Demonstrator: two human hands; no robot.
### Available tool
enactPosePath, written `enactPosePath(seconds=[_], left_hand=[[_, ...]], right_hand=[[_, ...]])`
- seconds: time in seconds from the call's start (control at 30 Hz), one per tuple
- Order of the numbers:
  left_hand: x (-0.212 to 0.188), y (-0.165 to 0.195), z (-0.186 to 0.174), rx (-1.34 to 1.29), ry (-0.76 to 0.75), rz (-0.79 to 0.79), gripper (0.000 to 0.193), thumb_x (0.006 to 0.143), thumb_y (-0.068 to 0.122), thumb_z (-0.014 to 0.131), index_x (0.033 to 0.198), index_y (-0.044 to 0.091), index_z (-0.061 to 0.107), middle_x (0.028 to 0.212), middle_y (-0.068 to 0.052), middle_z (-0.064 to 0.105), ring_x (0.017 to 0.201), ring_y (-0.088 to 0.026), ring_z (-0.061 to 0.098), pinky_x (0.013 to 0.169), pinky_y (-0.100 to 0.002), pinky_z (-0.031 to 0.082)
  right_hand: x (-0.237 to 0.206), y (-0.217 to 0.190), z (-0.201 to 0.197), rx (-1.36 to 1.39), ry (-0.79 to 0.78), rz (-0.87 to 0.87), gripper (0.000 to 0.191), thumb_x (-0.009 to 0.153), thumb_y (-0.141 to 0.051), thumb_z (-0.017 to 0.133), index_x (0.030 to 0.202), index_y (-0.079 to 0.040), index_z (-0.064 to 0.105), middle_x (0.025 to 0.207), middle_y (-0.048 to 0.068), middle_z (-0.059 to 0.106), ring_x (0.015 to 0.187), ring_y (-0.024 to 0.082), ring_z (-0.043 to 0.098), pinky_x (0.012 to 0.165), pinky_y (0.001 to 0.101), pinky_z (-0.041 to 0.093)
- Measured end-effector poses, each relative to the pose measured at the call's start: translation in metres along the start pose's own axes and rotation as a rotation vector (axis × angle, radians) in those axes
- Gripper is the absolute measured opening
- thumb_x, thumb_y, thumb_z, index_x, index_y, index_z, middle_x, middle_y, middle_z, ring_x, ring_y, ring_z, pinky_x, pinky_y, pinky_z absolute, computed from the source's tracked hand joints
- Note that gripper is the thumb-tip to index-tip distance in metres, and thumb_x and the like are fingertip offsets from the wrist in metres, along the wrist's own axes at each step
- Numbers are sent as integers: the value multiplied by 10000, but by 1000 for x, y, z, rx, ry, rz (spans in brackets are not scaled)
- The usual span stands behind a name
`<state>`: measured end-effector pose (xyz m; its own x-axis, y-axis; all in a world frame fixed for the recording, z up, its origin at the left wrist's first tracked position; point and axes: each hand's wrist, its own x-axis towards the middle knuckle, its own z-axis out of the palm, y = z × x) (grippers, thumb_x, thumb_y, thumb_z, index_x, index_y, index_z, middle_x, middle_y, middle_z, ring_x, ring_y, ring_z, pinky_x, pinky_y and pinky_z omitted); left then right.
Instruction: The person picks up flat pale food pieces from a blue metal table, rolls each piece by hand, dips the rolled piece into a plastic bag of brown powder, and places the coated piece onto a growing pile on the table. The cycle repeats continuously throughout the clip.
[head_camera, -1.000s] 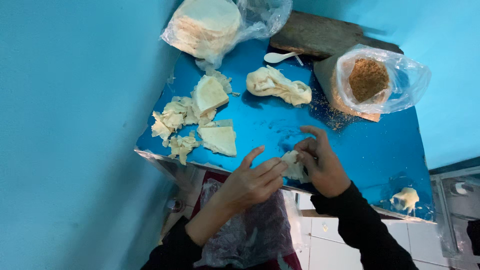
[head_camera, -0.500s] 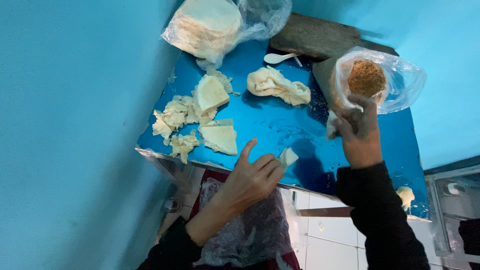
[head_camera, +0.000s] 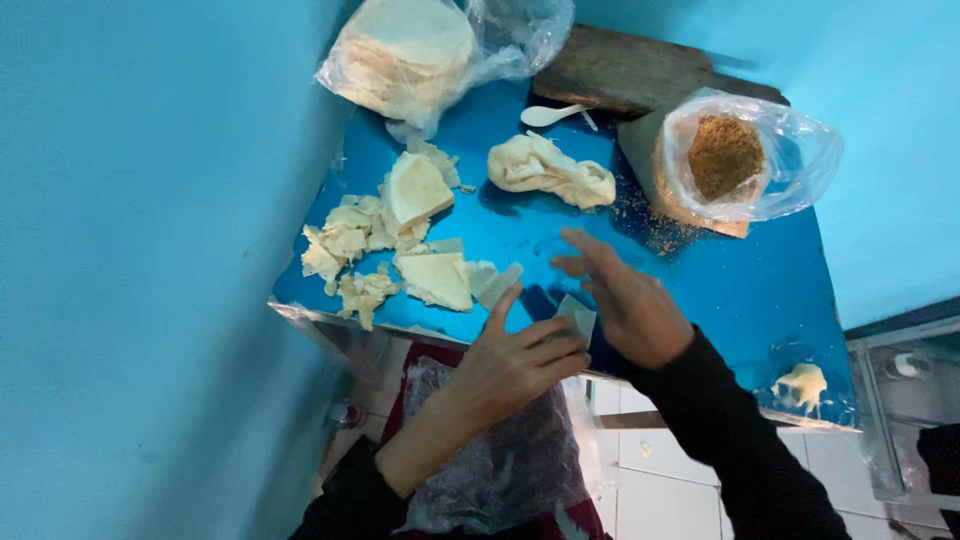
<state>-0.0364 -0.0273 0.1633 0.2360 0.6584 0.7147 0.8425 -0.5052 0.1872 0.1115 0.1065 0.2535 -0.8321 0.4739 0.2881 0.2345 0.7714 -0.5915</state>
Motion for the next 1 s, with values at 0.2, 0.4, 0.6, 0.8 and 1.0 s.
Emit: enactPosePath(seconds=[0.2, 0.4, 0.6, 0.8, 1.0], left_hand=[[-8, 1, 4, 40, -19, -112, 255, 971, 95, 663, 1225, 74, 658, 1290, -79, 635, 1251, -237, 627, 1232, -650, 312], [1, 19, 13, 60, -51, -203, 384, 933, 214, 717, 1229, -12, 624, 1268, -149, 625, 1217, -303, 589, 1158, -667, 301], [-3, 41, 8, 136, -79, -148, 423, 947, 309, 698, 1313, 102, 647, 1377, -59, 615, 1314, -251, 541, 1123, -735, 245], [-6, 42, 11, 169, -112, -116, 457, 942, 313, 686, 1359, 134, 640, 1422, -23, 621, 1374, -183, 522, 1128, -751, 222], [-15, 37, 14, 154, -43, -105, 386, 969, 252, 710, 1327, 114, 658, 1366, -55, 648, 1331, -219, 558, 1134, -709, 286]], right_hand=[[-61, 17, -2, -383, 66, -66, 733, 784, 176, 528, 1426, -179, 539, 1023, 40, 737, 1042, 262, 696, 1106, 485, 449], [-83, 20, 13, -430, 161, -172, 723, 731, 138, 551, 1418, -88, 557, 1170, 81, 722, 1133, 300, 632, 1095, 554, 363], [-156, 35, -1, -616, 433, 77, 641, 789, 92, 611, 1382, -151, 616, 1169, 65, 663, 1137, 281, 593, 1138, 562, 339], [-248, 55, -28, -1032, 720, 473, 550, 886, 143, 614, 1254, -243, 750, 1184, 4, 625, 1107, 238, 505, 1067, 446, 324], [-261, 55, -36, -981, 693, 521, 463, 763, 130, 599, 949, -268, 742, 1061, 22, 610, 1120, 275, 497, 1085, 482, 323]])
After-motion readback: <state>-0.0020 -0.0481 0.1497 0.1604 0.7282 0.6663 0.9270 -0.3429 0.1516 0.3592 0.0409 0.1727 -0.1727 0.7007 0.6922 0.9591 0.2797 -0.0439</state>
